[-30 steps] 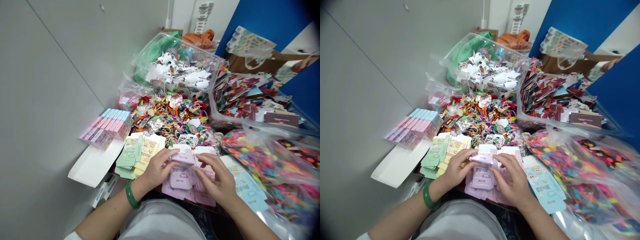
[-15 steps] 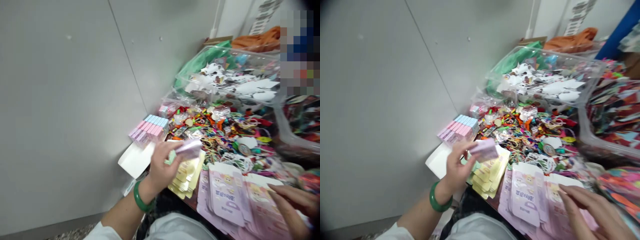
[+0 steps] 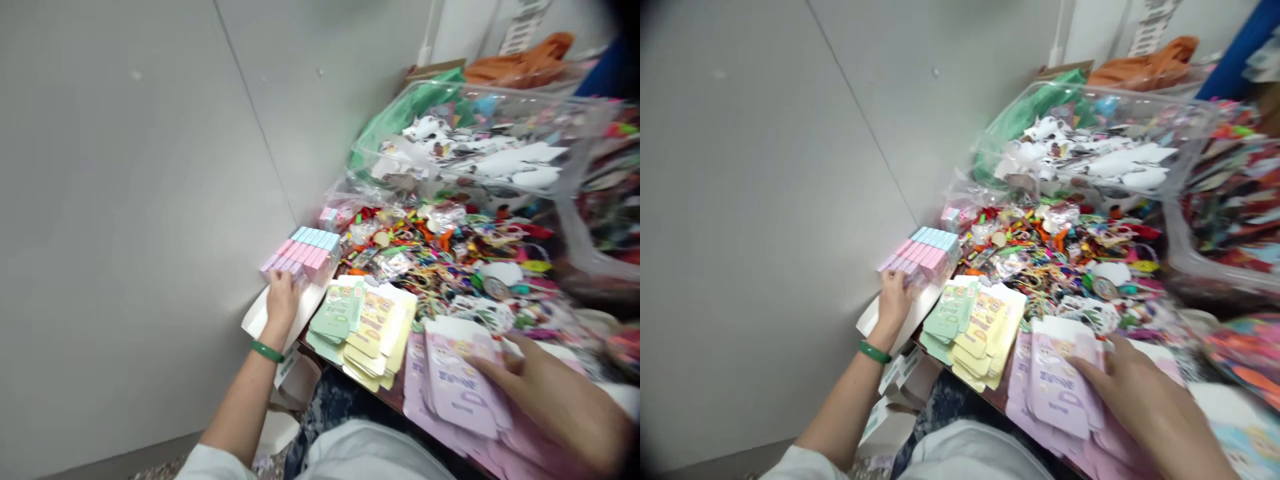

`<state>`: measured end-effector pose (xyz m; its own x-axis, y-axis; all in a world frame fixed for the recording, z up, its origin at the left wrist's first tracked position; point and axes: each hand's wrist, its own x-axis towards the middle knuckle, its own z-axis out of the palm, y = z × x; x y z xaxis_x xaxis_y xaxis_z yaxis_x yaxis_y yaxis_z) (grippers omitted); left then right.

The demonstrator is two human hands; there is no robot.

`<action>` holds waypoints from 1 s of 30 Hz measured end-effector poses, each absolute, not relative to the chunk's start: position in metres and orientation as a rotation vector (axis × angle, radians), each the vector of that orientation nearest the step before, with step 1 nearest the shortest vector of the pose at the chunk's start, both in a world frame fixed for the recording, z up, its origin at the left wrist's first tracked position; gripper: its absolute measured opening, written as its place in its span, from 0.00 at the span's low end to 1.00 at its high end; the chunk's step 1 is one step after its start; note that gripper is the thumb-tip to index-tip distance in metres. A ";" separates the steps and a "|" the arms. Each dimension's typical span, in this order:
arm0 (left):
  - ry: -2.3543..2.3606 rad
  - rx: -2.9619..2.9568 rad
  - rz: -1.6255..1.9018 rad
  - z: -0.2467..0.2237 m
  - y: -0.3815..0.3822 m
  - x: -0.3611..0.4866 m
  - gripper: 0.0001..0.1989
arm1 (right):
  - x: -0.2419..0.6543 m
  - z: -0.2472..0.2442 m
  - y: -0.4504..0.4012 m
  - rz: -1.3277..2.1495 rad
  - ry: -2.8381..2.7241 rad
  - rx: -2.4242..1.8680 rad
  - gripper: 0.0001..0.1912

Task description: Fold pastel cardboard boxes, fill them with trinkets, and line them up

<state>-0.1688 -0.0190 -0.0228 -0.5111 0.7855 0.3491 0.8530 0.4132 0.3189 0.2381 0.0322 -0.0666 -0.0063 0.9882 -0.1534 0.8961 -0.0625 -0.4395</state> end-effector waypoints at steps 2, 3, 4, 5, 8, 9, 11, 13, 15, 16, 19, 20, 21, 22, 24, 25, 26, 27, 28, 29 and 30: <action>-2.536 -1.479 -0.653 -0.019 -0.021 -0.167 0.10 | 0.224 -0.042 0.029 0.650 -2.131 -2.172 0.31; -2.537 -1.489 -0.637 -0.017 -0.021 -0.167 0.12 | 0.218 -0.033 0.028 0.680 -2.148 -2.212 0.32; -2.533 -1.505 -0.625 -0.014 -0.022 -0.165 0.14 | 0.213 -0.027 0.027 0.691 -2.161 -2.225 0.32; -2.517 -1.516 -0.617 -0.010 -0.023 -0.163 0.16 | 0.209 -0.022 0.026 0.703 -2.150 -2.244 0.32; -2.400 -1.529 -0.660 0.003 -0.027 -0.143 0.19 | 0.203 -0.018 0.024 0.748 -2.073 -2.238 0.30; -2.370 -1.564 -0.724 0.007 -0.030 -0.131 0.19 | 0.203 -0.018 0.023 0.756 -2.043 -2.233 0.29; -2.361 -1.774 -0.898 0.012 -0.038 -0.099 0.16 | 0.202 -0.016 0.021 0.746 -1.999 -2.233 0.28; -2.376 -2.218 -1.052 0.012 -0.048 -0.059 0.15 | 0.202 -0.014 0.019 0.733 -1.971 -2.239 0.26; -2.321 -2.680 -0.988 0.008 -0.055 -0.019 0.18 | 0.202 -0.013 0.018 0.738 -1.942 -2.228 0.24; -2.276 -2.866 -0.864 0.006 -0.057 -0.002 0.22 | 0.203 -0.013 0.018 0.745 -1.924 -2.219 0.23; -2.324 -3.024 -0.402 0.001 -0.057 0.034 0.31 | 0.203 -0.015 0.019 0.753 -1.896 -2.197 0.17; -2.355 -3.008 -0.303 0.000 -0.056 0.040 0.32 | 0.203 -0.017 0.019 0.751 -1.895 -2.190 0.14; -2.378 -2.988 -0.250 0.001 -0.054 0.044 0.33 | 0.203 -0.018 0.019 0.752 -1.885 -2.183 0.12; -2.394 -2.972 -0.238 0.001 -0.053 0.046 0.34 | 0.203 -0.019 0.020 0.757 -1.866 -2.175 0.10; -2.413 -2.963 -0.282 0.002 -0.051 0.047 0.34 | 0.203 -0.020 0.019 0.781 -1.805 -2.158 0.07; -2.433 -2.963 -0.320 0.001 -0.051 0.047 0.35 | 0.204 -0.020 0.019 0.798 -1.777 -2.149 0.07; -2.463 -2.960 -0.365 0.000 -0.052 0.046 0.36 | 0.204 -0.019 0.018 0.812 -1.753 -2.138 0.07; -2.492 -2.956 -0.420 -0.002 -0.053 0.046 0.36 | 0.204 -0.018 0.017 0.822 -1.732 -2.126 0.07; -2.518 -2.952 -0.480 -0.005 -0.054 0.046 0.37 | 0.205 -0.018 0.017 0.830 -1.712 -2.112 0.07; -2.542 -2.946 -0.547 -0.008 -0.055 0.046 0.38 | 0.205 -0.017 0.016 0.837 -1.687 -2.097 0.07; -2.562 -2.941 -0.618 -0.011 -0.056 0.045 0.38 | 0.205 -0.016 0.015 0.843 -1.661 -2.081 0.06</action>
<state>0.0455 -0.0564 -0.0113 0.2466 0.9303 -0.2716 0.7042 0.0205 0.7097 0.2045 0.0147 -0.0163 0.1370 0.9628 -0.2327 0.7567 -0.2534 -0.6027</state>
